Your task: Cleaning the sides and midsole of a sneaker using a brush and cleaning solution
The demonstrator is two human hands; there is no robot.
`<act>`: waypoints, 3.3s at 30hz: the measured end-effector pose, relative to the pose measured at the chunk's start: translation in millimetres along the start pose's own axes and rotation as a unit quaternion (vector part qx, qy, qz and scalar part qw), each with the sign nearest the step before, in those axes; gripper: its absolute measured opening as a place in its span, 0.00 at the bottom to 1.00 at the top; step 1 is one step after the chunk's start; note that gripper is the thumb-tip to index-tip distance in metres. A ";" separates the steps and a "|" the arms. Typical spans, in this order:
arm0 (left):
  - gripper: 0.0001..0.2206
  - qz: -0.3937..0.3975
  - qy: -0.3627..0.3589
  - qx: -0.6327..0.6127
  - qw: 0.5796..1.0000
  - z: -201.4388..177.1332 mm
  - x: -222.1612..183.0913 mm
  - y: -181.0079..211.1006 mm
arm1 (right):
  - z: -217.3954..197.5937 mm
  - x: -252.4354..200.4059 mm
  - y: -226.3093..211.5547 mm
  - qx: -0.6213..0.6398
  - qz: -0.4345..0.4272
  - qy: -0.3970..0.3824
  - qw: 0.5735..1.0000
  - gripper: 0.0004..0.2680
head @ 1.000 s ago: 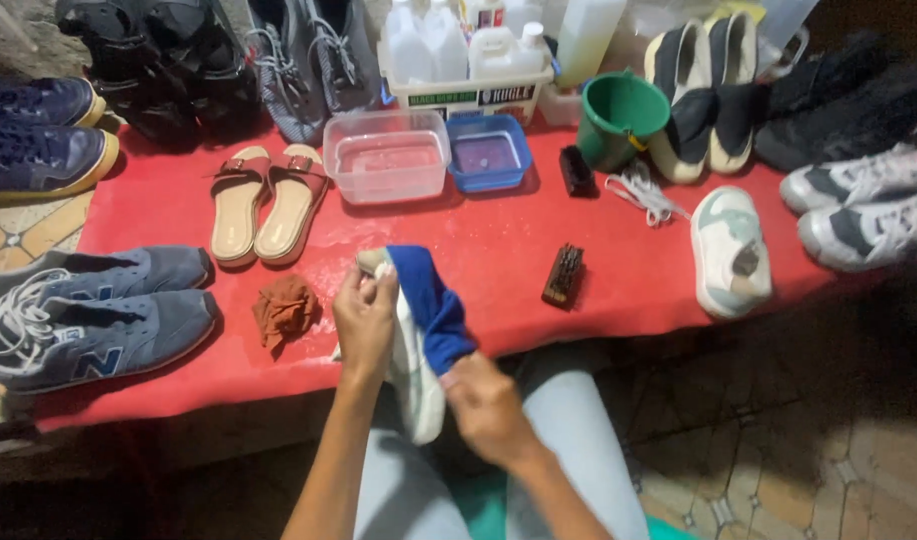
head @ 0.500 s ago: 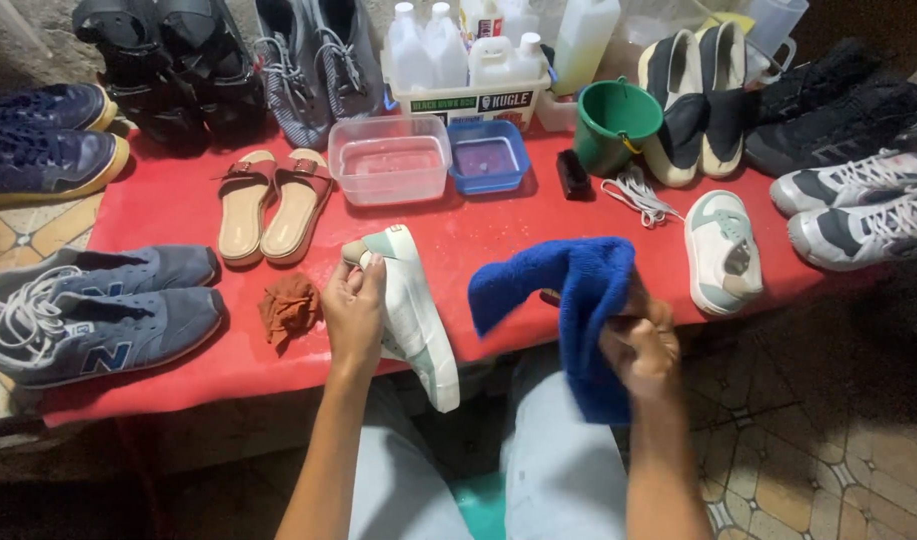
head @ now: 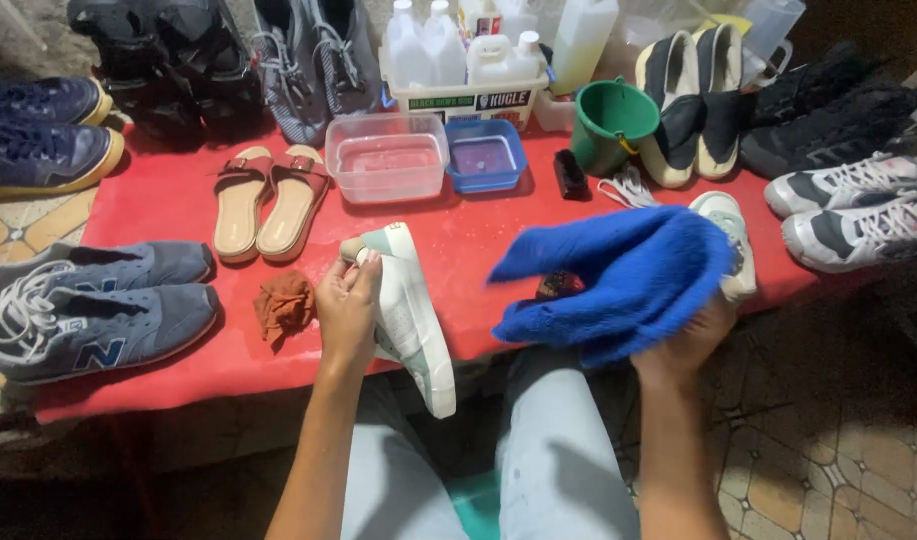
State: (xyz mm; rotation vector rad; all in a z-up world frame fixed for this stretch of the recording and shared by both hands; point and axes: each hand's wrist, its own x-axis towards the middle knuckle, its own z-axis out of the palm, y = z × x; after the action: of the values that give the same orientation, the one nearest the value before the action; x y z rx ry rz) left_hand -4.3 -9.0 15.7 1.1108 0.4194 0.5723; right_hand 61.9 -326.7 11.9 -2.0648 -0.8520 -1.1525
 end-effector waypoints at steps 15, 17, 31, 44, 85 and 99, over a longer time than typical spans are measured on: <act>0.13 0.076 0.108 -0.009 0.991 19.4 -21.3 -14.3 | 96.2 -30.3 -157.0 0.251 0.403 -0.028 0.879 0.13; 0.12 0.077 0.108 -0.020 0.991 26.4 -24.9 -10.6 | 97.3 -27.9 -156.5 0.271 0.436 -0.027 0.858 0.14; 0.09 0.086 0.067 0.053 0.993 34.7 -42.6 -9.7 | 109.8 3.9 -140.8 0.428 0.710 -0.045 0.557 0.23; 0.14 0.153 0.022 0.077 0.985 43.5 -60.1 2.1 | 76.0 39.1 -138.8 0.341 0.684 -0.162 0.624 0.16; 0.12 0.166 -0.054 0.118 0.978 42.7 -69.7 -25.0 | 78.7 -22.3 -131.0 0.443 0.285 -0.015 0.850 0.12; 0.11 0.217 -0.154 0.143 0.953 51.1 -93.8 -15.5 | 38.6 19.2 -140.5 0.552 0.550 -0.013 0.627 0.15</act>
State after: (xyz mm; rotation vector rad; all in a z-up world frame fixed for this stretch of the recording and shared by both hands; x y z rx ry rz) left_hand -44.6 -108.7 24.6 1.5622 -0.0229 0.7204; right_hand -20.2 -208.2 40.6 -1.0542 -0.0367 0.1778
